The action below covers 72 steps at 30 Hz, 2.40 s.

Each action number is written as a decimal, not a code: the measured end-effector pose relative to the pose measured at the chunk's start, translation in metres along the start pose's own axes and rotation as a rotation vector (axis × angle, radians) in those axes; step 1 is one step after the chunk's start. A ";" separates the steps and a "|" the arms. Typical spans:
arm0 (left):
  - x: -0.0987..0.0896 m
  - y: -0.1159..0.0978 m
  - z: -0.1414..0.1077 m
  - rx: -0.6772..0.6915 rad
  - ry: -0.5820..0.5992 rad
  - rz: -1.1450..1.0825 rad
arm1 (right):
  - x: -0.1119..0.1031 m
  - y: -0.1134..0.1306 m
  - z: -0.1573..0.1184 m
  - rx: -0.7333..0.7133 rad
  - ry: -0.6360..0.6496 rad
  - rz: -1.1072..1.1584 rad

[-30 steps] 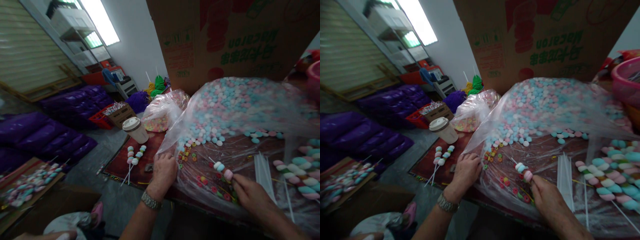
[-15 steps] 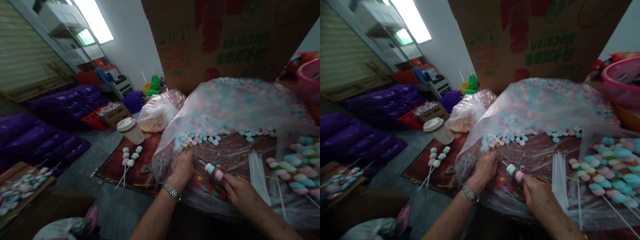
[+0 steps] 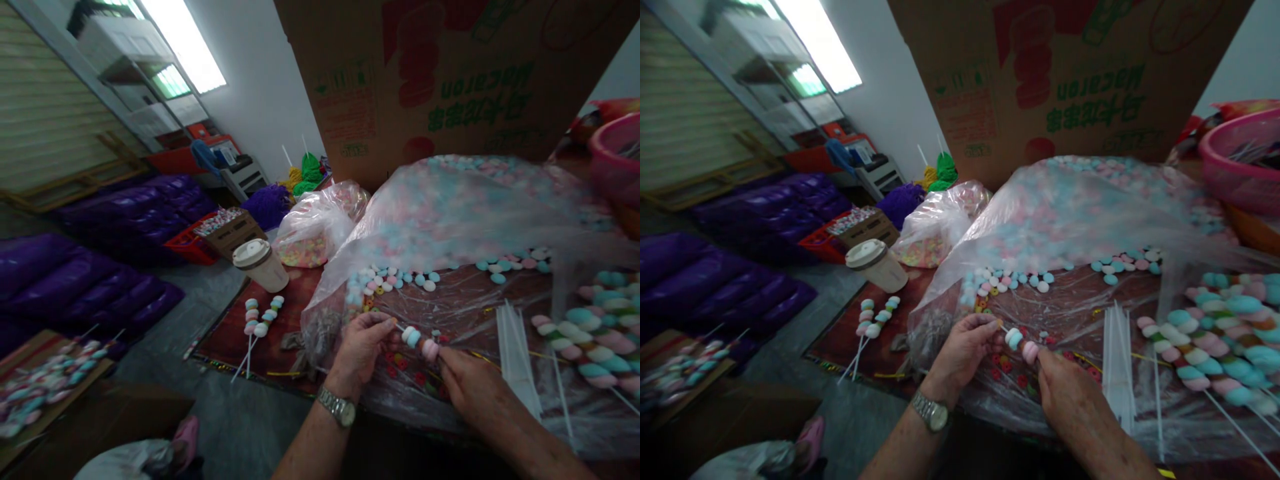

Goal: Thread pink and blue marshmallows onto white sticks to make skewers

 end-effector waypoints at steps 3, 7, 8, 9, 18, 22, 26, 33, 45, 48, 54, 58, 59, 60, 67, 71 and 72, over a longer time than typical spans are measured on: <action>0.004 0.007 -0.005 0.031 -0.040 0.045 | 0.003 0.005 -0.002 0.017 0.005 -0.024; 0.005 -0.003 -0.007 0.157 -0.062 0.264 | 0.003 -0.001 -0.004 0.017 -0.083 0.071; 0.003 -0.010 -0.006 0.228 -0.104 0.353 | 0.001 -0.005 -0.004 0.020 -0.112 0.107; 0.001 -0.018 -0.004 0.306 -0.173 0.486 | 0.000 -0.009 -0.004 0.026 -0.133 0.135; -0.008 -0.033 0.019 0.407 -0.465 1.231 | 0.003 -0.015 -0.005 0.001 -0.076 0.098; -0.009 -0.022 0.007 0.193 -0.153 0.475 | 0.004 -0.009 -0.002 0.005 -0.008 0.060; 0.001 -0.011 -0.004 0.137 -0.077 0.219 | 0.000 0.002 0.002 0.027 -0.018 -0.011; 0.021 -0.009 -0.028 0.628 -0.145 0.755 | 0.004 0.002 0.000 0.034 -0.023 -0.009; 0.033 -0.017 -0.013 0.611 -0.154 0.780 | 0.002 -0.014 0.006 -0.068 -0.177 0.254; 0.037 -0.009 -0.007 0.550 -0.169 0.651 | 0.008 -0.018 0.007 -0.060 -0.185 0.235; 0.042 -0.028 0.010 0.611 -0.148 0.867 | -0.010 -0.042 0.025 0.004 -0.243 0.255; 0.034 -0.055 0.048 0.601 -0.433 1.238 | -0.028 -0.067 0.064 0.052 -0.290 0.123; 0.033 -0.058 0.058 0.575 -0.468 1.306 | -0.028 -0.072 0.076 0.062 -0.276 0.091; 0.033 -0.061 0.067 0.558 -0.481 1.344 | -0.027 -0.075 0.088 0.065 -0.257 0.066; 0.020 -0.056 0.062 0.486 -0.355 1.030 | -0.014 -0.082 0.113 0.072 -0.167 -0.049; 0.009 -0.035 0.045 0.253 -0.093 0.462 | -0.017 -0.087 0.103 0.105 -0.114 -0.073; 0.009 -0.029 0.042 0.215 -0.078 0.379 | -0.017 -0.087 0.104 0.113 -0.111 -0.079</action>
Point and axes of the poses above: each hand's wrist, its own z-axis towards the middle knuckle, its own x-axis out of the palm, y = z × x, the point moved 3 cm from there along z, towards the middle knuckle, and after that the axes turned 12 degrees about -x, right-handed, at the moved point
